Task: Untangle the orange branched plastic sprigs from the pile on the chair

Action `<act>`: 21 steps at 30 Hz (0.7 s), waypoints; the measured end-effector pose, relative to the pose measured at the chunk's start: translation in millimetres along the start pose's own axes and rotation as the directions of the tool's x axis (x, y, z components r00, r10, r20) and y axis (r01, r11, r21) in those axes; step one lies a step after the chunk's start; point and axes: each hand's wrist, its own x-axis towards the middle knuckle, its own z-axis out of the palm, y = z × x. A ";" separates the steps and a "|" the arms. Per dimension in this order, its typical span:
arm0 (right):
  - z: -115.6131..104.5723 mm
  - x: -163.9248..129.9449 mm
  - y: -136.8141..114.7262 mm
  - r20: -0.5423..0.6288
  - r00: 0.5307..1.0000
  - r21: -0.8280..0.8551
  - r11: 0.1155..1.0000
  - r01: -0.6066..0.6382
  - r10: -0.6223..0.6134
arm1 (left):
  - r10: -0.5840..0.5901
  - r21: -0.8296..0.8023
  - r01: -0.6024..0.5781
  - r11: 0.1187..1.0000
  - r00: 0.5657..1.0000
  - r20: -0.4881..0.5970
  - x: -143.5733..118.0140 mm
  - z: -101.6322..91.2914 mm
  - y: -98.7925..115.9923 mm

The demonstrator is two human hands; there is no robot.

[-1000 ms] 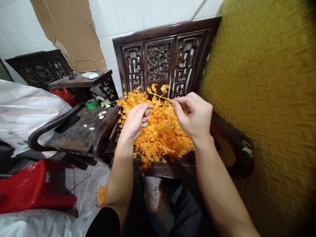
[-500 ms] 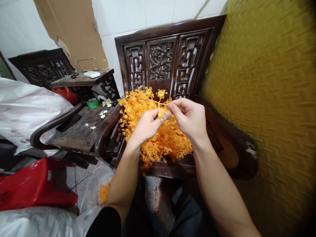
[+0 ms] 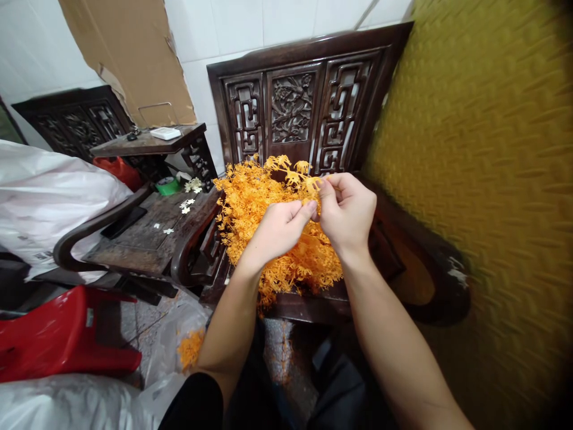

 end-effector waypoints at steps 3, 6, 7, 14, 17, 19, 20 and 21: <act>-5.7 12.0 13.9 -0.084 0.996 -0.028 0.999 -0.024 0.021 | -0.020 -0.023 0.022 1.000 0.998 0.052 -5.7 -5.3 4.4; -24.1 30.1 36.0 -0.288 0.953 -0.067 0.991 -0.112 0.088 | -0.056 -0.088 0.065 0.994 0.994 0.097 -13.0 -16.8 6.2; -30.5 34.3 41.1 -0.273 0.955 -0.068 0.988 -0.138 0.114 | -0.058 -0.111 0.066 0.992 0.995 0.077 -14.2 -20.8 5.1; -31.6 18.8 12.1 -0.025 1.000 -0.105 0.994 0.000 -0.003 | -0.236 -0.442 0.198 0.875 0.971 -0.032 -5.0 -27.5 -7.3; -20.1 10.7 0.0 0.007 0.993 -0.124 0.985 0.120 -0.120 | -0.234 -0.539 0.176 0.824 0.971 -0.041 -0.7 -24.9 -9.8; -15.1 9.0 -0.9 -0.016 0.977 -0.147 0.967 0.207 -0.212 | -0.258 -0.604 0.165 0.780 0.964 -0.070 1.9 -24.5 -14.4; -13.5 8.7 -0.1 -0.028 0.967 -0.160 0.956 0.247 -0.254 | -0.280 -0.644 0.165 0.747 0.957 -0.080 3.2 -24.7 -17.4; -12.4 8.4 1.0 -0.036 0.956 -0.173 0.944 0.280 -0.291 | -0.301 -0.687 0.171 0.706 0.951 -0.073 4.4 -25.1 -20.3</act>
